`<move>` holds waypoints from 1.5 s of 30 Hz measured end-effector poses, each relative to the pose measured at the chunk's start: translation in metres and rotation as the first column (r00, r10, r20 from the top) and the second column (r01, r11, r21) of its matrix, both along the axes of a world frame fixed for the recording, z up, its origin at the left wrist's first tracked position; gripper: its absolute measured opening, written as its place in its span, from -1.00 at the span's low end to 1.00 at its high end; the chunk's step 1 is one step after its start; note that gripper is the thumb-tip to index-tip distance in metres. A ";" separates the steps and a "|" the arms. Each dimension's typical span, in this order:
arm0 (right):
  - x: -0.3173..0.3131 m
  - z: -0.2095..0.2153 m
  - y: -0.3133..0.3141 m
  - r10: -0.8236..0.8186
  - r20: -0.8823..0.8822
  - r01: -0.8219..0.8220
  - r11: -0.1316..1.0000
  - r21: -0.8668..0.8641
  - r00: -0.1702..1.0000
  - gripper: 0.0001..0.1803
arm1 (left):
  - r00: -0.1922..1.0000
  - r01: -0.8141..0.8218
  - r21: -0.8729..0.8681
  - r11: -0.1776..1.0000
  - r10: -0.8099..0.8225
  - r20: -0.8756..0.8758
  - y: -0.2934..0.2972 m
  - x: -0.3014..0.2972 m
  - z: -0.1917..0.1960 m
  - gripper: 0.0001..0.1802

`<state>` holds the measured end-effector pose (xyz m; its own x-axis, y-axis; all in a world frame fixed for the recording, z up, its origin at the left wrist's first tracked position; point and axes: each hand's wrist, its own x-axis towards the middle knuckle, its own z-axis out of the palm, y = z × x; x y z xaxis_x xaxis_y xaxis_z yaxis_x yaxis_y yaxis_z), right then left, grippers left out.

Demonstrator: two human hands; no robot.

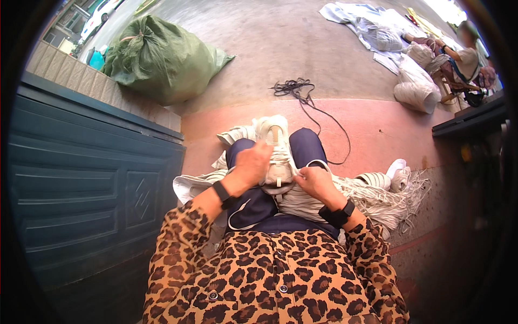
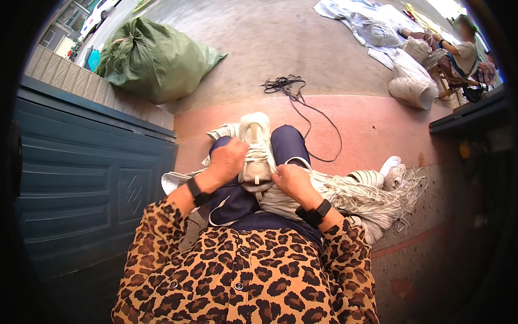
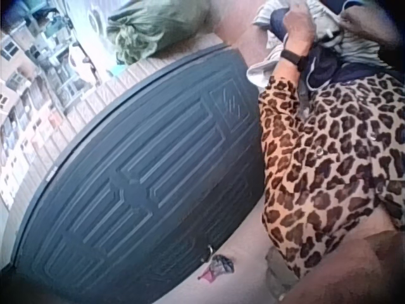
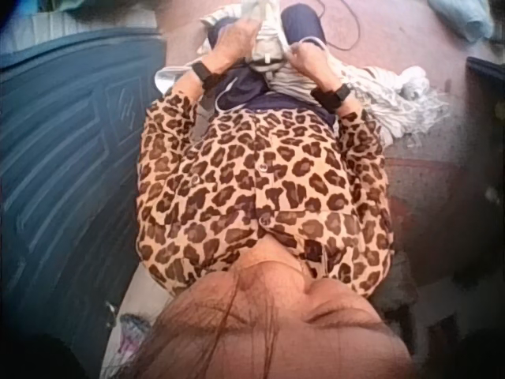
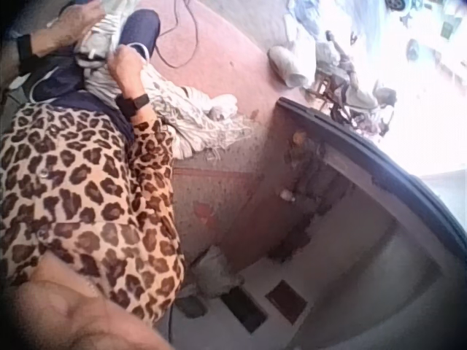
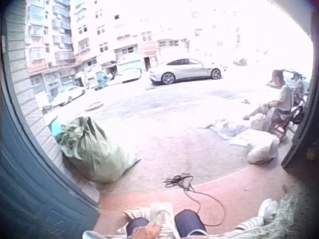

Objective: Lacing up several pairs of white athletic shoes in a factory environment.

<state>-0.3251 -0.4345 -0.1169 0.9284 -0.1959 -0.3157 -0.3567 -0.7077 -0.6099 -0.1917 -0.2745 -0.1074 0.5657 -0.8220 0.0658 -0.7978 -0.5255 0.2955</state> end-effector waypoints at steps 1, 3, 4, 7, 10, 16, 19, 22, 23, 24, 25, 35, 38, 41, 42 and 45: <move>-0.003 0.002 0.002 0.023 0.059 -0.022 1.000 -0.012 0.998 -0.69 | 0.995 0.104 0.053 0.993 -0.104 -0.011 -0.015 -0.003 -0.004 -0.86; -0.008 0.006 0.007 0.036 0.057 -0.035 0.999 -0.013 0.998 -0.68 | 0.977 0.212 0.084 0.974 -0.211 -0.018 -0.037 -0.007 -0.012 -0.87; -0.011 0.007 0.008 0.057 0.056 -0.055 0.998 -0.027 0.997 -0.68 | 0.951 0.303 0.148 0.941 -0.309 0.024 -0.046 -0.008 -0.014 -0.89; -0.017 0.008 0.011 0.090 0.030 -0.089 0.996 -0.023 0.995 -0.66 | 0.882 0.443 0.249 0.861 -0.468 0.049 -0.059 -0.008 -0.015 -0.89; -0.015 0.003 0.014 0.134 0.013 -0.134 0.991 -0.029 0.991 -0.67 | 0.839 0.493 0.382 0.782 -0.544 0.030 -0.062 -0.009 -0.011 -0.88; -0.005 -0.008 0.018 0.157 0.098 -0.162 0.986 0.040 0.983 -0.68 | 0.749 0.583 0.391 0.712 -0.658 0.081 -0.061 -0.008 -0.015 -0.87; -0.004 -0.011 0.016 0.156 0.174 -0.164 0.986 0.033 0.972 -0.67 | 0.761 0.580 0.359 0.731 -0.644 0.081 -0.062 0.001 -0.023 -0.86; -0.008 -0.012 0.013 0.126 0.107 -0.130 0.991 0.031 0.986 -0.65 | 0.860 0.447 0.276 0.851 -0.493 0.130 -0.063 0.016 -0.027 -0.87; -0.010 -0.013 0.012 0.106 0.087 -0.111 0.993 0.051 0.991 -0.64 | 0.959 0.283 0.206 0.937 -0.275 -0.069 -0.062 0.020 -0.027 -0.83; -0.011 -0.013 0.012 0.088 0.068 -0.093 0.993 0.072 0.994 -0.63 | 0.960 0.096 0.188 0.977 -0.042 -0.277 -0.060 0.023 -0.026 -0.78; -0.011 -0.013 0.014 0.103 0.051 -0.105 0.994 0.041 0.993 -0.61 | 0.871 0.053 0.185 0.981 0.046 -0.489 -0.064 0.028 -0.024 -0.71; -0.001 0.001 0.030 0.159 0.185 -0.152 0.987 -0.053 0.970 -0.62 | 0.787 0.265 0.420 0.868 0.057 -0.615 -0.091 0.017 -0.011 -0.60; -0.013 0.014 0.029 0.253 0.127 -0.232 0.960 -0.156 0.959 -0.62 | 0.810 0.184 0.427 0.885 0.110 -0.576 -0.092 0.017 -0.017 -0.64; -0.031 0.025 0.004 0.185 0.236 -0.154 0.978 -0.142 0.954 -0.61 | 0.898 0.026 0.205 0.978 0.067 -0.434 -0.077 0.028 -0.021 -0.70; -0.034 0.027 -0.012 0.123 0.216 -0.089 0.983 -0.162 0.969 -0.61 | 0.905 0.016 0.193 0.981 0.068 -0.420 -0.068 0.034 -0.022 -0.70; -0.037 0.025 -0.053 -0.186 0.265 0.221 0.969 -0.107 0.946 -0.68 | 0.888 0.029 0.212 0.977 0.072 -0.455 -0.031 0.049 -0.019 -0.78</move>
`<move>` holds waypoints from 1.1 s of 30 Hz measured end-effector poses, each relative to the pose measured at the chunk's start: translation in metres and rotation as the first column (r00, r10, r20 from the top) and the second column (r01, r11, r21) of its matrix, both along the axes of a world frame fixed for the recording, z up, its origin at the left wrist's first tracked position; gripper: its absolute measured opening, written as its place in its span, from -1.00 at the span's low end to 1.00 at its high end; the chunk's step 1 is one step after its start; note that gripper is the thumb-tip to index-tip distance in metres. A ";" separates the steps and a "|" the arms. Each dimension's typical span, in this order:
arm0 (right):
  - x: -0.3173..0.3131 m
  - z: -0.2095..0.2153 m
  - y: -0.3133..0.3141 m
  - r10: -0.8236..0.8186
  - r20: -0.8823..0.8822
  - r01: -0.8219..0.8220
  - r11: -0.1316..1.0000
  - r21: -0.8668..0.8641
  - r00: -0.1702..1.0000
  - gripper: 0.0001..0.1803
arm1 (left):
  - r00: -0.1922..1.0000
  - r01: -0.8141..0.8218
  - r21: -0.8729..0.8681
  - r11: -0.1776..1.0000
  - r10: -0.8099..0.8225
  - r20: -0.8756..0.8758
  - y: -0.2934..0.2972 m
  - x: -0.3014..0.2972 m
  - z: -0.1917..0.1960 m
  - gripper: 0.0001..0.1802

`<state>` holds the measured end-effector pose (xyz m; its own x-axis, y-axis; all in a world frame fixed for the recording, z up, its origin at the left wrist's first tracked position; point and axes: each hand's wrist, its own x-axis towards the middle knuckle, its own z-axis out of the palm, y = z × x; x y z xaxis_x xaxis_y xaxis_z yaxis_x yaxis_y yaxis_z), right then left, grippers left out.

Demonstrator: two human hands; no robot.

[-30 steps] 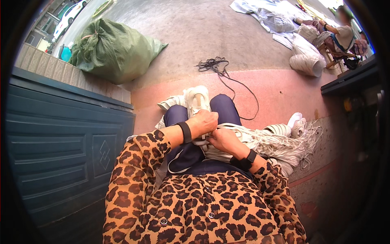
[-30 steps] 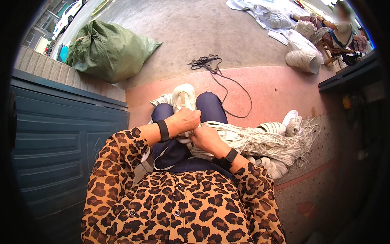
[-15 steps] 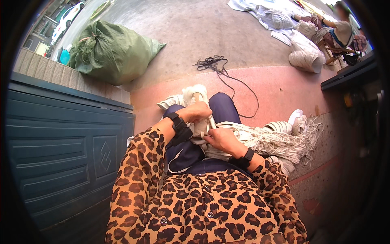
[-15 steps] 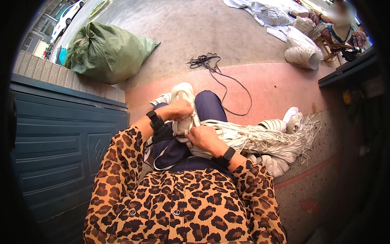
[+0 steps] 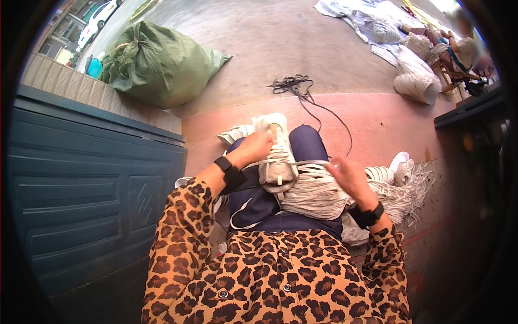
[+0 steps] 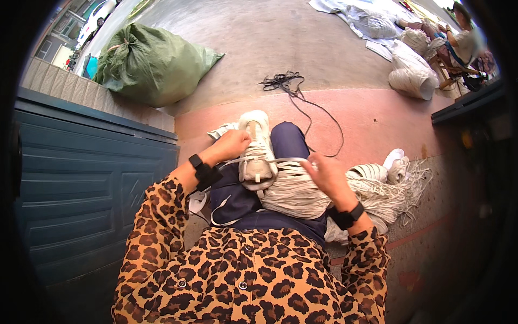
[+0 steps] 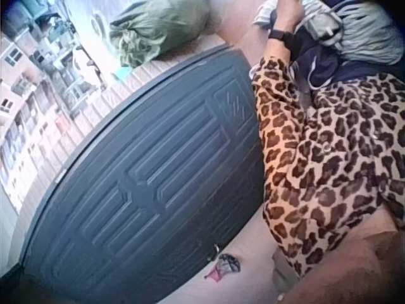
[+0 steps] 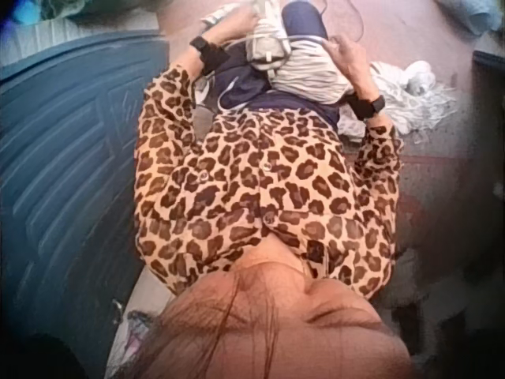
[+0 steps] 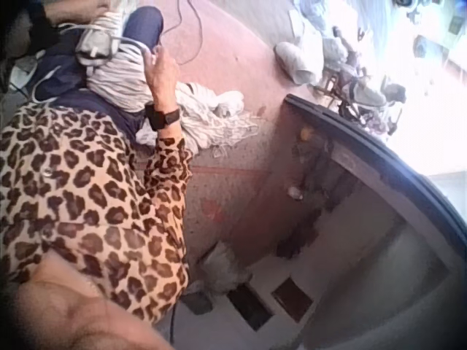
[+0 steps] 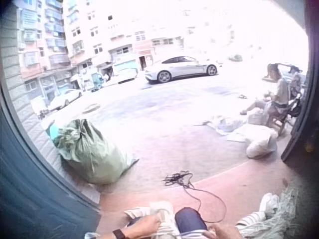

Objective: Lacing up several pairs of white athletic shoes in a factory environment.

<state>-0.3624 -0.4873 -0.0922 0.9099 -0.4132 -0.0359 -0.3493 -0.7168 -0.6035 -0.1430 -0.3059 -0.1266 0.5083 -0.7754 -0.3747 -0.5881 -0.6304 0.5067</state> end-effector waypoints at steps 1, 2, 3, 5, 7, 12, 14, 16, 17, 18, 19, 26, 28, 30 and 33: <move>0.001 -0.002 -0.006 -0.115 0.018 0.115 0.993 0.000 0.993 -0.68 | 1.000 -0.011 0.007 1.000 0.011 0.004 0.013 0.001 0.001 -0.78; 0.003 -0.004 -0.009 -0.153 -0.023 0.153 0.988 0.030 0.988 -0.70 | 0.996 0.031 -0.056 0.998 -0.035 -0.080 0.025 0.000 0.002 -0.79; 0.007 -0.007 -0.005 -0.131 -0.004 0.131 0.990 0.058 0.991 -0.70 | 0.982 0.066 -0.115 0.991 -0.085 -0.166 0.035 -0.003 0.003 -0.80; 0.020 -0.014 0.014 -0.039 0.095 0.009 0.954 0.300 0.995 -0.78 | 0.981 0.066 -0.127 0.990 -0.088 -0.174 0.046 -0.010 0.002 -0.81; 0.034 -0.021 0.045 0.150 0.145 -0.181 0.956 0.229 0.978 -0.85 | 0.996 0.060 -0.022 0.998 -0.061 -0.067 0.050 -0.016 0.001 -0.82; 0.067 -0.040 0.099 0.329 -0.012 -0.325 0.939 0.111 0.944 -0.87 | 0.997 0.005 -0.169 0.986 0.007 0.075 0.056 -0.028 -0.004 -0.85; 0.072 -0.048 0.108 0.207 -0.009 -0.206 0.975 0.085 0.978 -0.83 | 0.995 -0.097 -0.219 0.971 0.093 -0.028 0.059 -0.027 -0.006 -0.85; 0.075 -0.055 0.113 0.201 -0.001 -0.200 0.978 0.053 0.980 -0.83 | 0.975 -0.200 -0.241 0.950 0.168 -0.147 0.060 -0.026 -0.010 -0.84; 0.076 -0.057 0.116 0.178 0.015 -0.178 0.984 0.020 0.984 -0.83 | 0.956 -0.250 -0.233 0.940 0.202 -0.213 0.061 -0.026 -0.012 -0.83; 0.077 -0.059 0.118 0.191 -0.002 -0.191 0.981 0.022 0.982 -0.83 | 0.927 -0.312 -0.211 0.926 0.247 -0.284 0.061 -0.026 -0.014 -0.82; 0.078 -0.060 0.120 0.211 -0.009 -0.211 0.977 -0.012 0.977 -0.83 | 0.930 -0.302 -0.225 0.926 0.235 -0.281 0.061 -0.026 -0.017 -0.82; 0.089 -0.066 0.113 0.399 -0.088 -0.408 0.897 -0.172 0.913 -0.79 | 0.961 -0.267 -0.265 0.927 0.233 -0.151 0.057 -0.029 -0.020 -0.81; 0.088 -0.063 0.109 0.485 -0.120 -0.500 0.840 -0.212 0.866 -0.82 | 0.964 -0.254 -0.269 0.929 0.220 -0.149 0.056 -0.026 -0.014 -0.81; 0.084 -0.051 0.101 0.565 -0.164 -0.588 0.769 -0.251 0.809 -0.83 | 0.938 -0.279 -0.350 0.894 0.176 -0.298 0.057 -0.021 -0.006 -0.84; 0.078 -0.006 0.072 0.651 -0.199 -0.391 0.641 0.661 0.732 -0.81 | 0.696 -0.457 -0.131 0.880 0.262 -0.669 0.062 -0.013 0.007 -0.84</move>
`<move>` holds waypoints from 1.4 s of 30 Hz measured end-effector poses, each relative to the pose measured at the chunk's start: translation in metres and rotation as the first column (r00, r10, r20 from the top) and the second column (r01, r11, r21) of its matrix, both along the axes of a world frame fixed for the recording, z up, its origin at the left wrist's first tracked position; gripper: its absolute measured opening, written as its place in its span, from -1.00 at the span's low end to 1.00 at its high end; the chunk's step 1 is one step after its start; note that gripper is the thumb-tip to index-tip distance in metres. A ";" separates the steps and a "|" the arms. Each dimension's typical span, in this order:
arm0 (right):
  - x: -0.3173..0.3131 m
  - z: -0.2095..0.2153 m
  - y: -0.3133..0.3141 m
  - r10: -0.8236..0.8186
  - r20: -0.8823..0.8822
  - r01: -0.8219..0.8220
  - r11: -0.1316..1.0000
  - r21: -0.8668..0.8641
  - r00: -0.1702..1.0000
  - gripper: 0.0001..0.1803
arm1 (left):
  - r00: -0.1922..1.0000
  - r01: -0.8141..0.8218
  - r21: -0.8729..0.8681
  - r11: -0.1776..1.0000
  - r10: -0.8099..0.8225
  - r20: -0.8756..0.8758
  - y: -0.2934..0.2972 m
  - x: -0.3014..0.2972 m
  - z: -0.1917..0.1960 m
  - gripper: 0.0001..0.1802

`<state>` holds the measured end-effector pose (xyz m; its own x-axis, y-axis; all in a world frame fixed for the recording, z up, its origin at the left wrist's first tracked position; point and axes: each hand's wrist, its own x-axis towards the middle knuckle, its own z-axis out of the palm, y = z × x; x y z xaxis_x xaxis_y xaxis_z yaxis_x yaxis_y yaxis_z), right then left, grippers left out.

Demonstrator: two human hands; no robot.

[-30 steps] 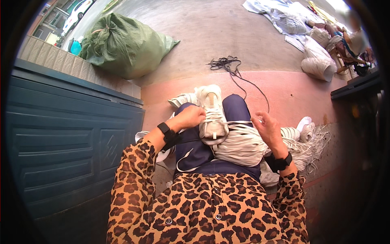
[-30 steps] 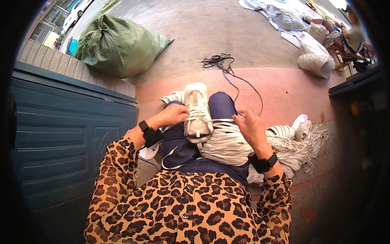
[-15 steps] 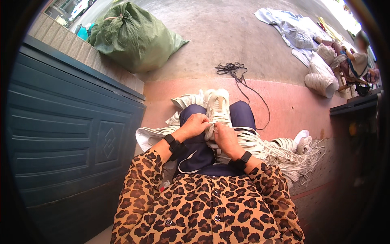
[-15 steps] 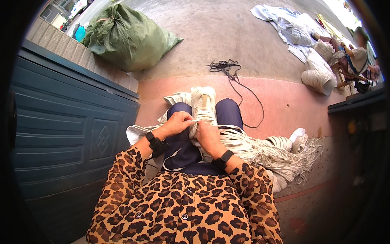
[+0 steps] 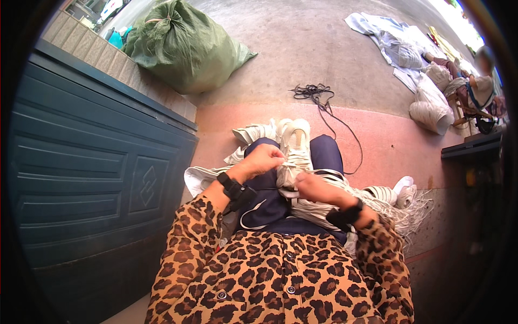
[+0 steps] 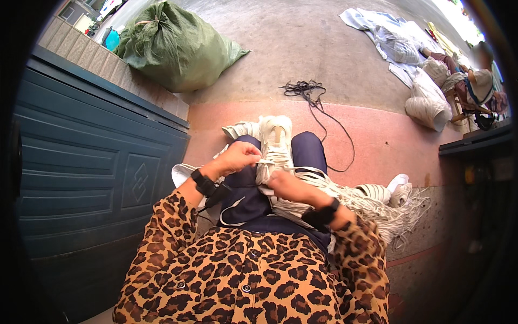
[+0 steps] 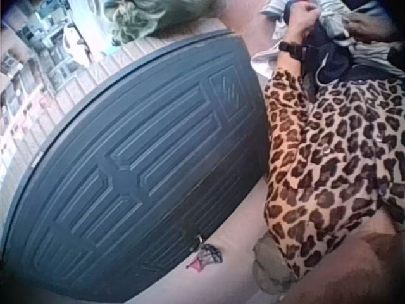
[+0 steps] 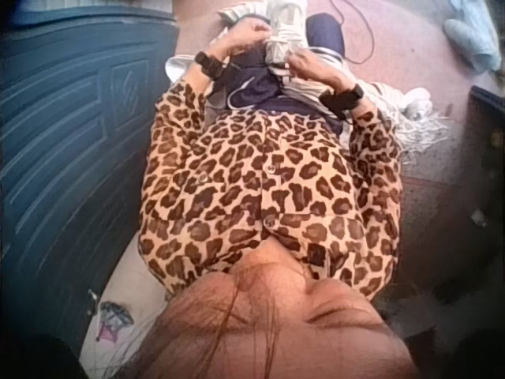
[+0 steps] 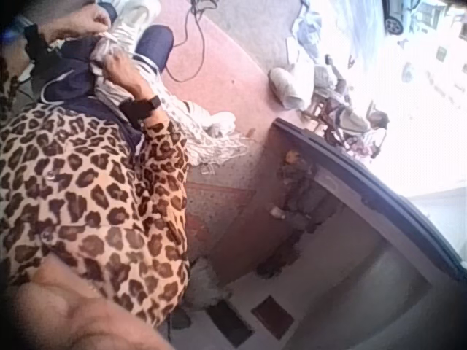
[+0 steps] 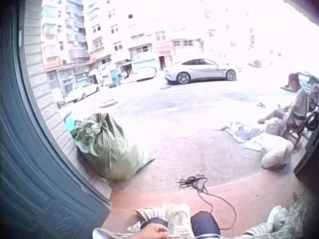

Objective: Lacing up several pairs of white athletic shoes in a factory environment.

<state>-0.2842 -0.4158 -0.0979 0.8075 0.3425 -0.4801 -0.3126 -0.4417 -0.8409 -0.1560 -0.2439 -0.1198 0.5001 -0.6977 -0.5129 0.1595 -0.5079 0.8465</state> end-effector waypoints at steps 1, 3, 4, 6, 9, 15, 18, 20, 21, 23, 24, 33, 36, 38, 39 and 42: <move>-0.010 0.026 -0.023 -0.268 -0.089 0.282 0.877 0.390 0.959 -0.78 | 0.970 -0.116 -0.016 0.993 0.110 -0.218 0.004 0.004 0.003 -0.80; -0.018 0.078 -0.068 -0.551 -0.194 0.500 0.482 0.720 0.811 -0.74 | 0.942 -0.162 0.059 0.985 0.172 -0.288 0.006 0.007 0.007 -0.80; -0.021 0.104 -0.087 -0.600 -0.118 0.349 0.285 0.892 0.791 -0.75 | 0.938 -0.169 0.093 0.981 0.189 -0.291 0.005 0.010 0.008 -0.80; -0.034 0.154 -0.117 -0.756 -0.101 0.214 0.053 0.975 0.647 -0.74 | 0.963 -0.069 0.101 0.993 0.092 -0.252 -0.006 0.005 0.007 -0.80; -0.034 0.198 -0.121 -0.708 0.121 -0.084 0.088 0.993 0.696 -0.76 | 0.959 0.131 0.081 0.988 -0.147 0.243 -0.035 0.001 0.012 -0.74; -0.011 0.211 -0.099 -0.559 0.280 -0.201 0.200 0.959 0.781 -0.71 | 0.750 0.660 -0.304 0.686 -0.581 0.316 -0.080 -0.006 0.048 -0.68; -0.018 0.201 -0.122 -0.602 0.243 -0.132 0.223 0.966 0.760 -0.71 | 0.789 0.604 -0.252 0.756 -0.611 0.059 -0.073 0.001 0.056 -0.70; -0.028 0.188 -0.145 -0.710 0.168 0.022 0.250 0.968 0.684 -0.77 | 0.945 0.282 -0.244 0.928 -0.312 -0.094 -0.053 0.008 0.052 -0.75; -0.032 0.178 -0.156 -0.735 0.149 0.090 0.275 0.957 0.661 -0.78 | 0.974 0.144 -0.263 0.954 -0.184 -0.133 -0.043 0.015 0.049 -0.76; -0.045 0.161 -0.180 -0.759 0.106 0.150 0.261 0.954 0.642 -0.79 | 0.960 -0.146 -0.337 0.930 0.050 -0.277 -0.021 0.030 0.043 -0.78; -0.056 0.153 -0.189 -0.896 -0.141 0.367 0.027 0.930 0.422 -0.79 | 0.915 -0.288 -0.395 0.872 0.128 -0.384 -0.008 0.039 0.042 -0.80; -0.086 0.092 -0.225 -0.892 -0.045 0.417 0.166 0.894 0.451 -0.73 | 0.675 -0.734 -0.554 0.394 0.513 -0.530 0.078 0.117 0.099 -0.78; -0.063 0.056 -0.175 -0.861 0.225 0.759 0.509 0.405 0.457 -0.76 | 0.675 -0.728 -0.523 0.443 0.593 -0.439 0.082 0.105 0.093 -0.78; -0.053 0.026 -0.126 -0.758 0.234 0.700 0.652 0.292 0.609 -0.77 | 0.823 -0.517 -0.299 0.802 0.562 0.087 0.070 0.083 0.072 -0.78; -0.049 0.011 -0.102 -0.688 0.207 0.647 0.725 0.235 0.696 -0.78 | 0.874 -0.426 -0.234 0.874 0.464 0.143 0.062 0.066 0.058 -0.78; -0.041 -0.022 -0.054 -0.331 0.393 0.401 0.909 -0.111 0.858 -0.84 | 0.965 -0.251 -0.022 0.968 0.252 0.075 0.033 0.006 0.015 -0.79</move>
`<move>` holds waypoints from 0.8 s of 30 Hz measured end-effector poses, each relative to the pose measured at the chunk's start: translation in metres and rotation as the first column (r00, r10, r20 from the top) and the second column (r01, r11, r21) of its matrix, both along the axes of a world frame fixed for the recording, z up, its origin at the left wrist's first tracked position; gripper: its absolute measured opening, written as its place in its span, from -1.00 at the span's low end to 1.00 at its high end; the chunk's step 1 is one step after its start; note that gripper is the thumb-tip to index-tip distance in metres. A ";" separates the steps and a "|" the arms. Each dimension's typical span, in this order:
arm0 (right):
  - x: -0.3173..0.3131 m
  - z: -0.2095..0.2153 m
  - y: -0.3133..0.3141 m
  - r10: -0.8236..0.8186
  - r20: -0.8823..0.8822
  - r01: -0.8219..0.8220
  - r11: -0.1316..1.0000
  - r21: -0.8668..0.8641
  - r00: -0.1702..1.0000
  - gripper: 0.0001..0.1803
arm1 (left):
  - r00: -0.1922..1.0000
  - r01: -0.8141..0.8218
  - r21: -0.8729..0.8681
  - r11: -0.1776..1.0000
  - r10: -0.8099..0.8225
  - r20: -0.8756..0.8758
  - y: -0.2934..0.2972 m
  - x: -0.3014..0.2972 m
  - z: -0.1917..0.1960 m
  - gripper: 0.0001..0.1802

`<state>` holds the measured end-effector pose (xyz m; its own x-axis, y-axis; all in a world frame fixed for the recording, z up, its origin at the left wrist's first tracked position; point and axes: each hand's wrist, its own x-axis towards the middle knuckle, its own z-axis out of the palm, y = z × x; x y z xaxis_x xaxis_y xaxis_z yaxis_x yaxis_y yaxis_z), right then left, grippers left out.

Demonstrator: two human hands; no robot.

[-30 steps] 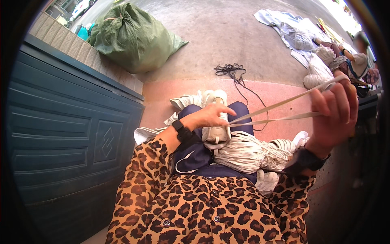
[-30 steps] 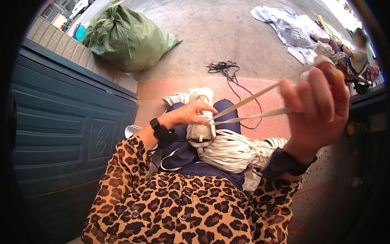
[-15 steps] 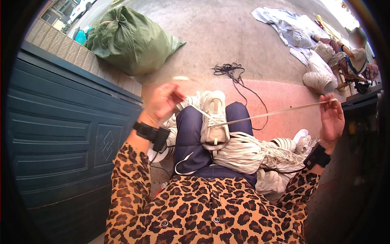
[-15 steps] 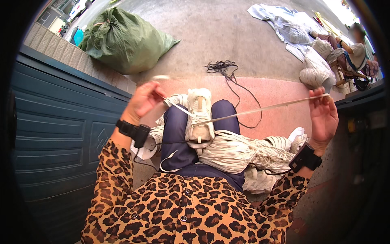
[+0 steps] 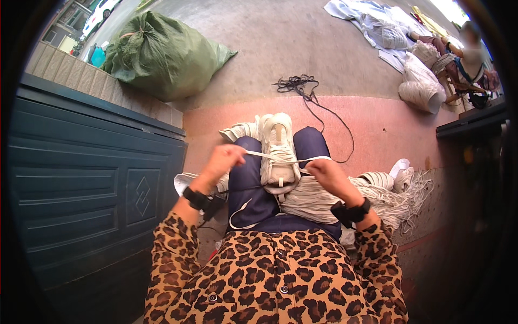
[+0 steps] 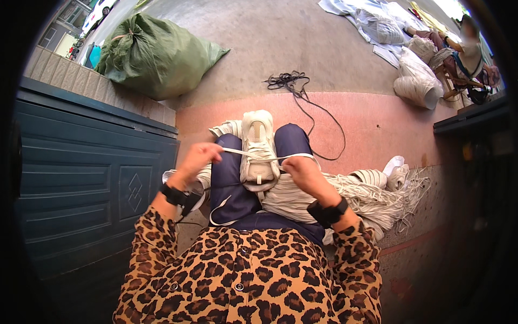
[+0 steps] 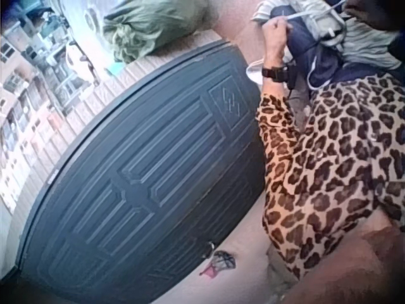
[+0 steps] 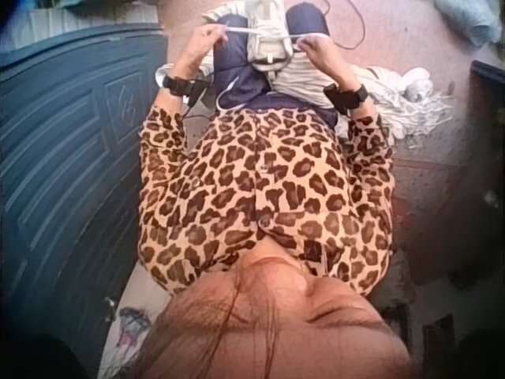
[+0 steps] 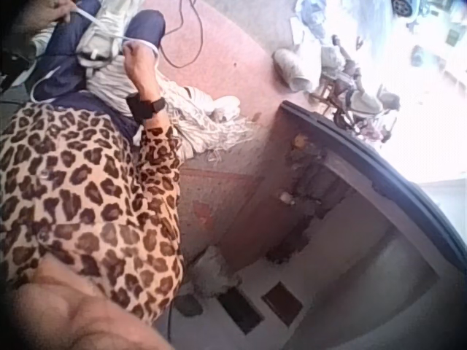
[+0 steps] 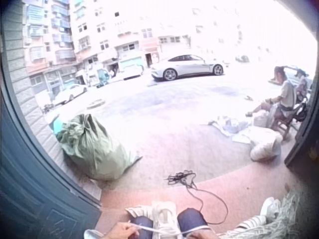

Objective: Lacing up several pairs of white athletic shoes in a factory environment.

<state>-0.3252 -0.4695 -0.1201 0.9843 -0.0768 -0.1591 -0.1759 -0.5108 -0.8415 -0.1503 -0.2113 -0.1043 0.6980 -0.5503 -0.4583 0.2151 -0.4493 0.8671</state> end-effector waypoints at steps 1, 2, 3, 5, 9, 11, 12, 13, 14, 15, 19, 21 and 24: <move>0.001 -0.008 0.011 -0.018 0.043 0.022 0.995 -0.100 0.999 -0.86 | 0.996 0.084 0.046 0.995 -0.085 0.011 -0.005 -0.017 -0.010 -0.77; 0.003 -0.015 0.018 -0.029 0.114 0.051 0.980 -0.194 0.993 -0.87 | 0.992 0.121 0.065 0.991 -0.123 0.017 -0.010 -0.031 -0.018 -0.76; 0.004 -0.019 0.021 -0.010 0.167 0.068 0.936 -0.344 0.986 -0.88 | 0.995 0.086 0.082 0.993 -0.090 0.043 -0.015 -0.041 -0.024 -0.77; 0.007 -0.026 0.026 -0.020 0.189 0.096 0.912 -0.400 0.982 -0.88 | 0.997 0.044 0.069 0.997 -0.049 0.064 -0.019 -0.049 -0.032 -0.79; 0.016 -0.032 0.033 -0.059 0.174 0.141 0.847 -0.513 0.983 -0.89 | 0.872 0.105 0.259 0.960 -0.215 0.441 -0.020 -0.051 -0.038 -0.80; 0.020 -0.032 0.039 -0.026 0.176 0.117 0.839 -0.531 0.984 -0.91 | 0.719 0.127 0.348 0.929 -0.328 0.613 -0.020 -0.053 -0.039 -0.81; 0.022 -0.032 0.041 -0.009 0.126 0.077 0.833 -0.548 0.992 -0.93 | 0.687 0.127 0.382 0.915 -0.359 0.632 -0.021 -0.055 -0.038 -0.82; 0.024 -0.032 0.044 0.003 0.162 0.088 0.831 -0.550 0.987 -0.93 | 0.659 0.140 0.426 0.894 -0.406 0.633 -0.022 -0.057 -0.038 -0.82; 0.027 -0.031 0.046 0.112 0.182 0.035 0.754 -0.656 0.977 -0.94 | 0.652 0.129 0.413 0.902 -0.390 0.650 -0.024 -0.058 -0.037 -0.82; 0.028 -0.030 0.046 0.222 0.239 0.034 0.662 -0.749 0.945 -0.94 | 0.581 0.123 0.436 0.891 -0.421 0.697 -0.026 -0.059 -0.035 -0.85; 0.031 -0.025 0.046 0.343 0.125 -0.085 0.536 -0.840 0.931 -0.93 | 0.232 0.096 0.530 0.843 -0.536 0.811 -0.039 -0.061 -0.029 -0.92; 0.029 -0.022 0.045 0.231 0.202 0.003 0.652 -0.758 0.952 -0.94 | 0.217 0.101 0.591 0.800 -0.597 0.772 -0.045 -0.062 -0.027 -0.93; 0.021 -0.021 0.045 0.034 0.283 0.166 0.739 -0.653 0.959 -0.91 | 0.270 0.078 0.540 0.838 -0.539 0.798 -0.047 -0.064 -0.024 -0.91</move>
